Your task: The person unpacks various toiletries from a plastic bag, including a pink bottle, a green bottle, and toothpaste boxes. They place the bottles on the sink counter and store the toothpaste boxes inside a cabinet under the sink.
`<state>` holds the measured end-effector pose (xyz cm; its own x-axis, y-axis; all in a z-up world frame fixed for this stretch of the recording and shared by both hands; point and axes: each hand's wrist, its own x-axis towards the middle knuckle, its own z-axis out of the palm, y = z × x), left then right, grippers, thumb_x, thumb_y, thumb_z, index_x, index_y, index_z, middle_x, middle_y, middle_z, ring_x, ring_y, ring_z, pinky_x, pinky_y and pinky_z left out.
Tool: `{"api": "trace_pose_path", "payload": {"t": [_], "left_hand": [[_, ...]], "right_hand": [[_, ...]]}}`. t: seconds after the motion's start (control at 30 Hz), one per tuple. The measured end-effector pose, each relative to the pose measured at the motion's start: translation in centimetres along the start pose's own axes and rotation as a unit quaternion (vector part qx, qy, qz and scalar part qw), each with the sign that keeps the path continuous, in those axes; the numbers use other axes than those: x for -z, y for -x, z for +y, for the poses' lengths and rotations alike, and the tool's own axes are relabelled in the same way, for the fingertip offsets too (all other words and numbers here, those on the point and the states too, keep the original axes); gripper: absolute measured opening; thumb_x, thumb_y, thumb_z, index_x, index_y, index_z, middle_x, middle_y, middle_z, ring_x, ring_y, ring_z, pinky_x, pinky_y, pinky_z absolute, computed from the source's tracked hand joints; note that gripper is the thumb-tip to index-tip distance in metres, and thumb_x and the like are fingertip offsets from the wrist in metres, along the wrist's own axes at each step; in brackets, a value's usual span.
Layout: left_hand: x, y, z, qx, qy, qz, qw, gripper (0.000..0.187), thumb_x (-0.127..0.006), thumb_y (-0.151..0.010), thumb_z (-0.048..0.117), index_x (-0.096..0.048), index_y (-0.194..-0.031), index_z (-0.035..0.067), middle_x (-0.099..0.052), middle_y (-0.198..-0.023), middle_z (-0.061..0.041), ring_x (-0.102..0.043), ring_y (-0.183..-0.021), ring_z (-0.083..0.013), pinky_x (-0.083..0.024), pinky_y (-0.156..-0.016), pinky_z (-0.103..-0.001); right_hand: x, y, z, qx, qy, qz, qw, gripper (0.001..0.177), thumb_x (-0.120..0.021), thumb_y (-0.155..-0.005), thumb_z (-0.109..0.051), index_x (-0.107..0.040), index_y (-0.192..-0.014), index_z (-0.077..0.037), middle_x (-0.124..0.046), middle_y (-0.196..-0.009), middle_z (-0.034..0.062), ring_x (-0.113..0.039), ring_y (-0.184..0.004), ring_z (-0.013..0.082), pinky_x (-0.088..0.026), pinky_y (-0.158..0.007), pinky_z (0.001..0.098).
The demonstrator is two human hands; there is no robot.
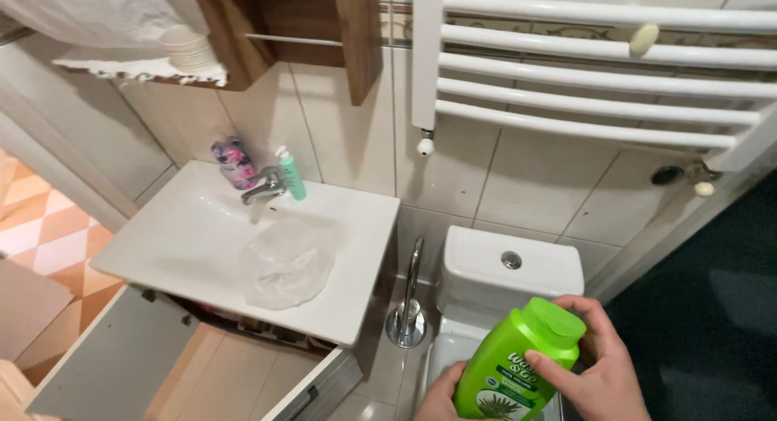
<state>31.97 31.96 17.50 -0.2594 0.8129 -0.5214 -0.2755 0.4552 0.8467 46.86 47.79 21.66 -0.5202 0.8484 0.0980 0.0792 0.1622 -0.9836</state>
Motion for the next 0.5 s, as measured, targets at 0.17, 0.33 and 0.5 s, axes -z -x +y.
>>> {"api": "trace_pose_path", "payload": {"t": [0.17,0.33,0.5], "left_hand": [[0.5,0.4,-2.4,-0.141,0.176,-0.013,0.974,0.070,-0.097,-0.058,0.025,-0.064,-0.118,0.011,-0.077,-0.108,-0.004,-0.074,-0.101,-0.0123,-0.063,-0.094,-0.025],[1.4,3.5,-0.6,-0.112,0.235,0.027,0.965,0.077,-0.096,-0.058,0.022,-0.064,-0.128,0.010,-0.078,-0.114,-0.006,-0.075,-0.101,-0.0138,-0.063,-0.093,-0.026],[2.4,6.2,0.4,-0.090,0.296,0.040,0.950,0.085,-0.094,-0.060,0.022,-0.062,-0.137,0.006,-0.079,-0.117,-0.011,-0.077,-0.103,-0.0179,-0.064,-0.095,-0.029]], "right_hand": [[-2.6,-0.4,-4.9,0.001,-0.030,-0.057,0.998,0.080,-0.077,-0.074,0.006,-0.053,-0.148,-0.012,-0.071,-0.102,0.0170,-0.063,-0.080,0.0214,-0.055,-0.074,0.0333],[-5.0,-0.3,-7.1,0.003,-0.004,-0.084,0.996,0.079,-0.072,-0.077,0.003,-0.050,-0.151,-0.014,-0.069,-0.123,0.0153,-0.065,-0.096,0.0234,-0.056,-0.084,0.0358],[-6.4,-0.4,-7.5,0.020,0.020,-0.108,0.994,0.075,-0.073,-0.078,-0.001,-0.052,-0.150,-0.011,-0.066,-0.115,0.0136,-0.063,-0.089,0.0231,-0.054,-0.079,0.0349]]}}
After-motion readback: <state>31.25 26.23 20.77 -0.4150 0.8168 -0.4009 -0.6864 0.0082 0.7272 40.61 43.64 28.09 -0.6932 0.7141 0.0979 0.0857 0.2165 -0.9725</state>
